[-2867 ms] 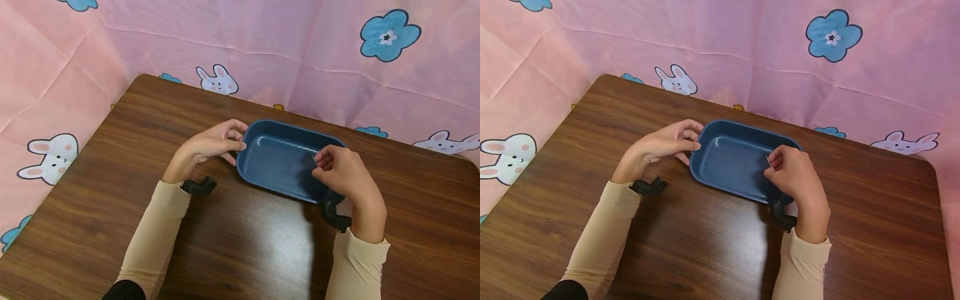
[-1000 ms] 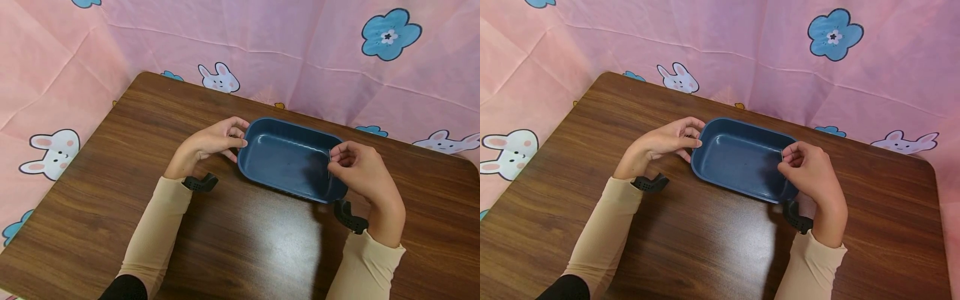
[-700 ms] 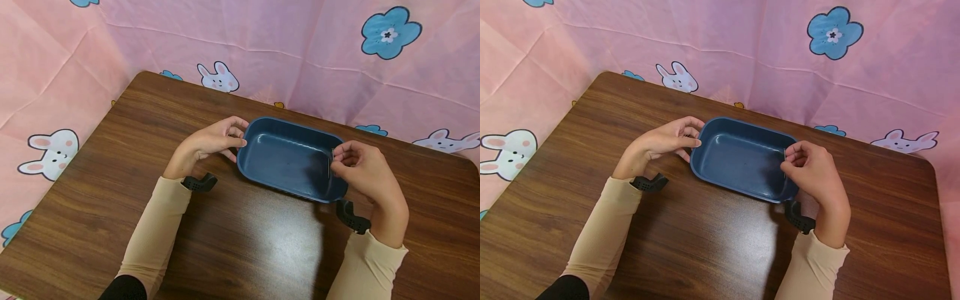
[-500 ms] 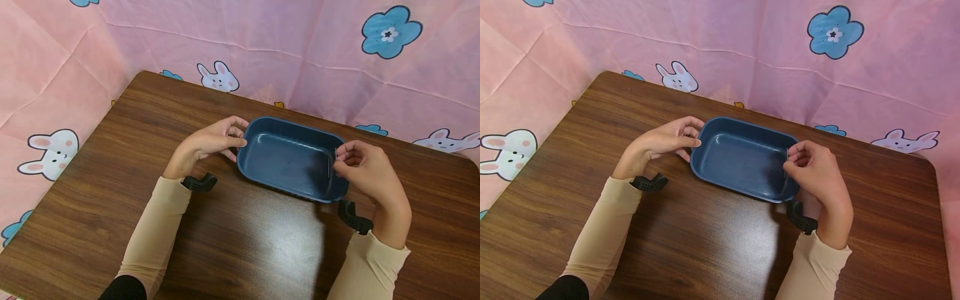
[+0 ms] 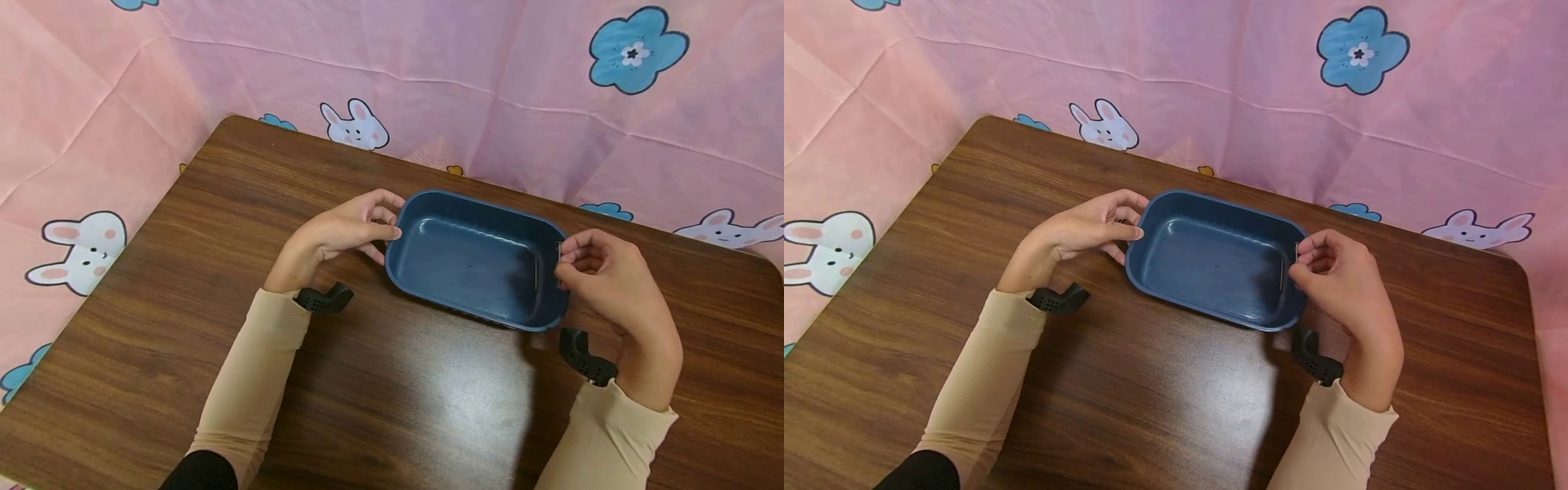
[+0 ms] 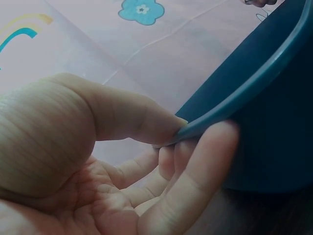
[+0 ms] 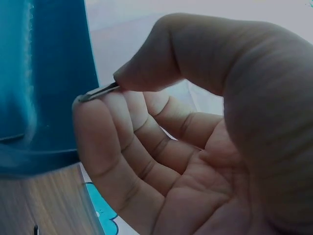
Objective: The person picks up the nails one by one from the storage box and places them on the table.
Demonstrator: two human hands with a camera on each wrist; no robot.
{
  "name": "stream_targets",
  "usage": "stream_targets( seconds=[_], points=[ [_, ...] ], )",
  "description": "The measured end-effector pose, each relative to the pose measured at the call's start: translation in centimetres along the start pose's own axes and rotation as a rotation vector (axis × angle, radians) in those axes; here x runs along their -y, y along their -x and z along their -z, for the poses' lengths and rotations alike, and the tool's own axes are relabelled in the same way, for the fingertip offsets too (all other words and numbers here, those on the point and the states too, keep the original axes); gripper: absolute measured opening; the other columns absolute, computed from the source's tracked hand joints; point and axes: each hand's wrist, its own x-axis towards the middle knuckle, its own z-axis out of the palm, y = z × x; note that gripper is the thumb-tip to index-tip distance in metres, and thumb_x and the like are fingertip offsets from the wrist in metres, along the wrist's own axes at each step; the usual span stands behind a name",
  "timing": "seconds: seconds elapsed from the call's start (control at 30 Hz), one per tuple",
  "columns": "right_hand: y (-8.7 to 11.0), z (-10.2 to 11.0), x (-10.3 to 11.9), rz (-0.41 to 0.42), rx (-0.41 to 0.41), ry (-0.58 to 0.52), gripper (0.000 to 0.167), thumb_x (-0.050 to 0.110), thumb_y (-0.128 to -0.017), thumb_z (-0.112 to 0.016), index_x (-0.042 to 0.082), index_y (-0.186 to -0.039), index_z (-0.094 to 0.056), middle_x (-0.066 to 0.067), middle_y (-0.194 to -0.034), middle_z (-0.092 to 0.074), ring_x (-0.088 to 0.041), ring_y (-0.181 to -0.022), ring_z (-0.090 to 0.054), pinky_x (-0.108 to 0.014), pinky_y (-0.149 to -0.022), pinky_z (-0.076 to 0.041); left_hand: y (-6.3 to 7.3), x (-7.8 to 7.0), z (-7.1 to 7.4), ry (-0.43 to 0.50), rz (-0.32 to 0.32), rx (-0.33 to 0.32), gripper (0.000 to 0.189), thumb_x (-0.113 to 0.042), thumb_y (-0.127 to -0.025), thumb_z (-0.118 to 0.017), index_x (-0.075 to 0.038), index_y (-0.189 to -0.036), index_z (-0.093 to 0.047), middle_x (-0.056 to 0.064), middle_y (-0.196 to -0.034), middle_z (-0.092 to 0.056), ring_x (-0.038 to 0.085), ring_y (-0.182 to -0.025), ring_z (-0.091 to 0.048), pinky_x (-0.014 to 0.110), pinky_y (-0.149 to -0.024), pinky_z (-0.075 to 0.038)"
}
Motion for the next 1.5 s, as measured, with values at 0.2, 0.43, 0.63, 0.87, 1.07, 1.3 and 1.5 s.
stream_targets(
  seconds=[0.2, 0.43, 0.63, 0.87, 1.07, 1.3, 1.5],
  points=[
    [0.2, 0.3, -0.1, -0.012, -0.014, 0.017, 0.023, 0.010, -0.098, -0.067, 0.001, -0.117, -0.062, 0.009, -0.093, -0.064, -0.002, -0.074, -0.067, -0.019, -0.065, -0.058, 0.1, 0.1, 0.0, -0.004, -0.006, 0.001, 0.055, -0.005, -0.102, -0.063, -0.006, -0.151, -0.039, 0.023, -0.126, -0.057, 0.032, -0.103, -0.065, 0.041, -0.074, -0.068],
    [0.4, 0.7, -0.2, -0.035, -0.018, 0.029, 0.023, 0.012, -0.098, -0.067, 0.002, -0.118, -0.062, 0.008, -0.095, -0.064, 0.000, -0.077, -0.066, -0.020, -0.062, -0.056, 0.1, 0.0, 0.0, -0.002, 0.003, -0.004, 0.055, -0.006, -0.102, -0.062, -0.006, -0.152, -0.038, 0.023, -0.126, -0.057, 0.029, -0.100, -0.067, 0.039, -0.073, -0.067],
    [0.5, 1.0, -0.7, -0.060, -0.027, 0.012, 0.022, 0.011, -0.099, -0.065, 0.003, -0.119, -0.062, 0.014, -0.090, -0.065, 0.000, -0.075, -0.065, -0.024, -0.054, -0.051, 0.1, 0.0, 0.1, 0.009, 0.005, -0.014, 0.055, -0.004, -0.102, -0.063, -0.007, -0.151, -0.039, 0.023, -0.126, -0.058, 0.029, -0.097, -0.067, 0.038, -0.070, -0.067],
    [0.7, 1.2, -1.1, -0.063, -0.041, 0.012, 0.022, 0.010, -0.099, -0.065, 0.002, -0.119, -0.062, 0.017, -0.088, -0.064, 0.001, -0.075, -0.064, -0.023, -0.056, -0.052, 0.0, 0.0, 0.0, 0.007, 0.007, -0.011, 0.055, -0.004, -0.102, -0.063, -0.007, -0.151, -0.039, 0.023, -0.126, -0.057, 0.029, -0.098, -0.067, 0.038, -0.070, -0.067],
    [0.9, 1.3, -1.5, -0.072, -0.041, 0.001, 0.021, 0.009, -0.098, -0.065, 0.002, -0.118, -0.060, 0.018, -0.086, -0.064, 0.000, -0.073, -0.064, -0.024, -0.055, -0.052, -0.1, -0.1, -0.1, 0.010, 0.011, -0.008, 0.055, -0.005, -0.102, -0.063, -0.007, -0.151, -0.039, 0.023, -0.126, -0.058, 0.029, -0.099, -0.067, 0.038, -0.071, -0.067],
    [0.7, 1.3, -2.0, -0.068, -0.038, 0.007, 0.021, 0.008, -0.097, -0.066, 0.000, -0.117, -0.060, 0.016, -0.085, -0.063, -0.001, -0.073, -0.062, -0.023, -0.055, -0.052, -0.1, -0.2, -0.1, 0.013, 0.014, -0.004, 0.054, -0.004, -0.103, -0.062, -0.006, -0.152, -0.038, 0.024, -0.127, -0.057, 0.028, -0.098, -0.067, 0.037, -0.070, -0.067],
    [0.6, 1.4, -2.3, -0.073, -0.025, 0.019, 0.023, 0.009, -0.098, -0.066, -0.001, -0.117, -0.060, 0.014, -0.083, -0.064, -0.002, -0.072, -0.062, -0.024, -0.054, -0.052, -0.2, -0.2, -0.1, 0.015, 0.017, -0.008, 0.054, -0.004, -0.103, -0.062, -0.006, -0.152, -0.038, 0.023, -0.127, -0.057, 0.027, -0.098, -0.066, 0.037, -0.070, -0.067]
  ],
)
